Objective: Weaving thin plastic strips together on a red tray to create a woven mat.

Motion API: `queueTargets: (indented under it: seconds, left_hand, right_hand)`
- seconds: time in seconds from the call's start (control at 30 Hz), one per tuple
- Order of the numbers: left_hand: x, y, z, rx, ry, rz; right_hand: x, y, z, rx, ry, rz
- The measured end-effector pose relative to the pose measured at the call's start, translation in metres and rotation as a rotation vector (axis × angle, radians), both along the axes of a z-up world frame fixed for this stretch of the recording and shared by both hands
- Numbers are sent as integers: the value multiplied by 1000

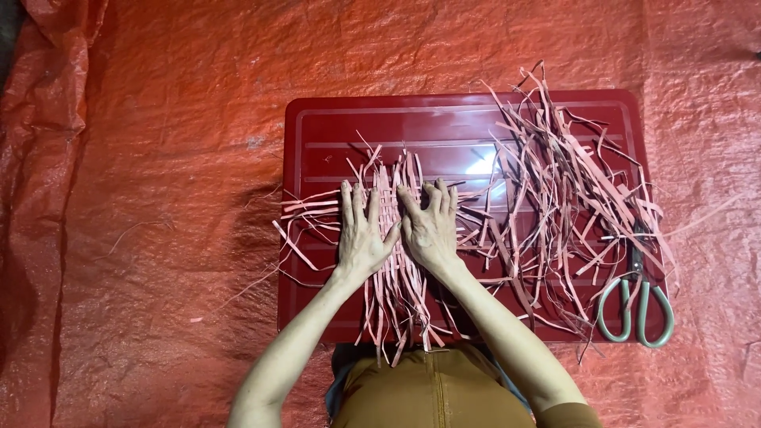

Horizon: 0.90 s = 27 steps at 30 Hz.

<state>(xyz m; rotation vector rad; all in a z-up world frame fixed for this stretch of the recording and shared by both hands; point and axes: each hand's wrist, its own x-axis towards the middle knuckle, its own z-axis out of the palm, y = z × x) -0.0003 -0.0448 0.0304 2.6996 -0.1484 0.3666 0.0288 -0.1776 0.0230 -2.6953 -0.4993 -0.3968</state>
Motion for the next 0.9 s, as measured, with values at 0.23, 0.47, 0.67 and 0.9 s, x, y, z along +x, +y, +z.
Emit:
queueTargets:
  seconds: [0.23, 0.47, 0.67, 0.9]
  left_hand:
    - [0, 0, -8, 30, -29, 14]
    - [0, 0, -10, 36, -72, 14]
    - [-2, -1, -6, 41, -117, 22]
    - [-10, 2, 31, -182, 128, -18]
  right_hand:
    - [-1, 0, 1, -4, 4, -4]
    - [0, 1, -6, -7, -15, -15]
    - [2, -1, -14, -18, -47, -21]
    - [5, -8, -23, 135, 92, 26]
